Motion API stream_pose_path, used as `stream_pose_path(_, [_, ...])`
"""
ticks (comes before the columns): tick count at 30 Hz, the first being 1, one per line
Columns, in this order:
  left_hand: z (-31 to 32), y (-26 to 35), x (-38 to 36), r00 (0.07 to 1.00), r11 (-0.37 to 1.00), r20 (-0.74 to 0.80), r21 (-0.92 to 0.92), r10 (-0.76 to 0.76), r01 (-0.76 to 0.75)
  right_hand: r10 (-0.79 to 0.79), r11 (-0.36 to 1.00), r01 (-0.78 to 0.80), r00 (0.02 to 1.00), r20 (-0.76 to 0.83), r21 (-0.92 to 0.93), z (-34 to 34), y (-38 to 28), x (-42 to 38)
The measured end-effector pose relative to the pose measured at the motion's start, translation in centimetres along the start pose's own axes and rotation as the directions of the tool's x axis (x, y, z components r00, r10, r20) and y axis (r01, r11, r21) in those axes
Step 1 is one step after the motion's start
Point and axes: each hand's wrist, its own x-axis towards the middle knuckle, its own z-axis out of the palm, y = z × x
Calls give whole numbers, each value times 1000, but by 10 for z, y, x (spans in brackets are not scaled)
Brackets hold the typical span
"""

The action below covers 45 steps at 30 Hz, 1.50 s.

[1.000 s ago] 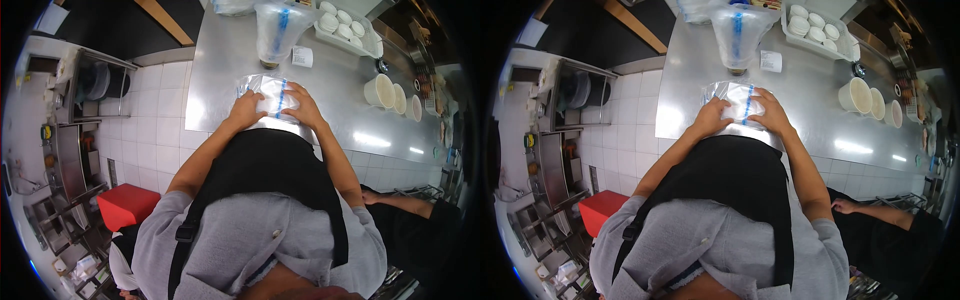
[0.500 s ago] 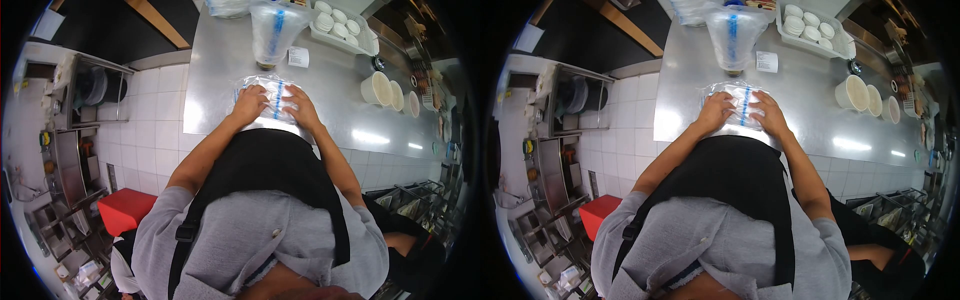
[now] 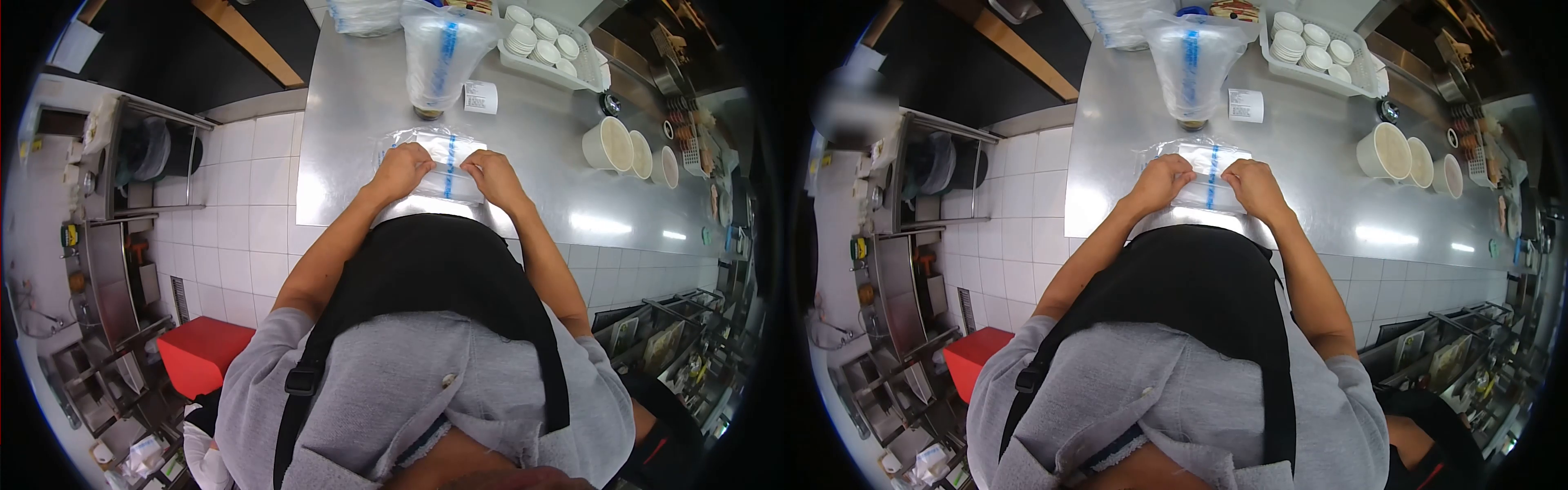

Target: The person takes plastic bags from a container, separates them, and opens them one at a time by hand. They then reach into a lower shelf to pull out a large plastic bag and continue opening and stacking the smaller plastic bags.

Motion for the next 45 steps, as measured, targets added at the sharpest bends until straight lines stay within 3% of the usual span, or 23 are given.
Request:
stream_pose_path(5, [-3,4,-1,1000,999,-17,-54,-8,7,10,1000,-10,999,-33,-2,2,3,-1])
stream_pose_path(11, [-1,2,1,997,994,-22,-86,71,-73,186,972,-181,982,-15,149,7,7,2])
stream_pose_path(17, [0,4,2,996,988,-90,-152,14,-27,156,959,-147,987,-21,241,10,11,5])
stream_pose_path(20, [13,-11,4,993,986,-118,-168,-11,-8,-52,996,52,999,-6,75,13,29,4])
stream_pose_path(21, [18,-16,3,992,987,-130,-158,-4,-17,18,998,-19,1000,18,64,11,22,2])
stream_pose_path(22, [25,-20,4,987,990,-161,-141,-8,-14,-27,996,32,998,-57,79,19,33,4])
stream_pose_path(23, [37,-28,7,982,995,-187,-104,-14,-5,39,999,-39,999,-1,29,15,31,4])
stream_pose_path(24, [34,-23,6,983,995,-180,-86,26,-43,33,994,-27,998,-53,110,24,45,5])
stream_pose_path(25, [27,-9,-3,948,990,-290,-13,130,-140,10,996,-1,995,-98,89,26,51,8])
stream_pose_path(26, [25,5,-7,930,990,-348,-27,118,-136,43,995,-36,996,-79,94,22,46,10])
stream_pose_path(28, [22,20,-11,832,951,-460,130,309,-281,-23,999,18,995,-100,-50,19,57,19])
stream_pose_path(30, [30,22,-8,979,984,-114,60,172,-166,-49,997,46,998,-41,-68,15,70,23])
stream_pose_path(32, [40,33,-18,982,961,-21,209,188,-179,-90,984,85,996,28,158,14,67,16])
stream_pose_path(35, [48,17,-18,996,976,55,204,67,-77,-145,963,120,986,88,242,16,81,34])
stream_pose_path(39, [61,13,-20,994,942,87,334,-70,37,-68,976,35,987,143,217,10,90,45])
stream_pose_path(41, [58,16,-14,997,949,60,316,-42,21,-5,972,-41,981,196,230,6,94,52])
stream_pose_path(42, [57,17,-12,998,951,53,309,-25,7,26,956,-94,970,241,278,8,100,58])
stream_pose_path(43, [56,20,-14,997,954,-47,296,58,-42,57,934,-152,957,284,324,11,103,61])
stream_pose_path(45, [55,27,-16,944,945,-237,288,229,-157,-96,903,-4,973,212,429,20,111,59])
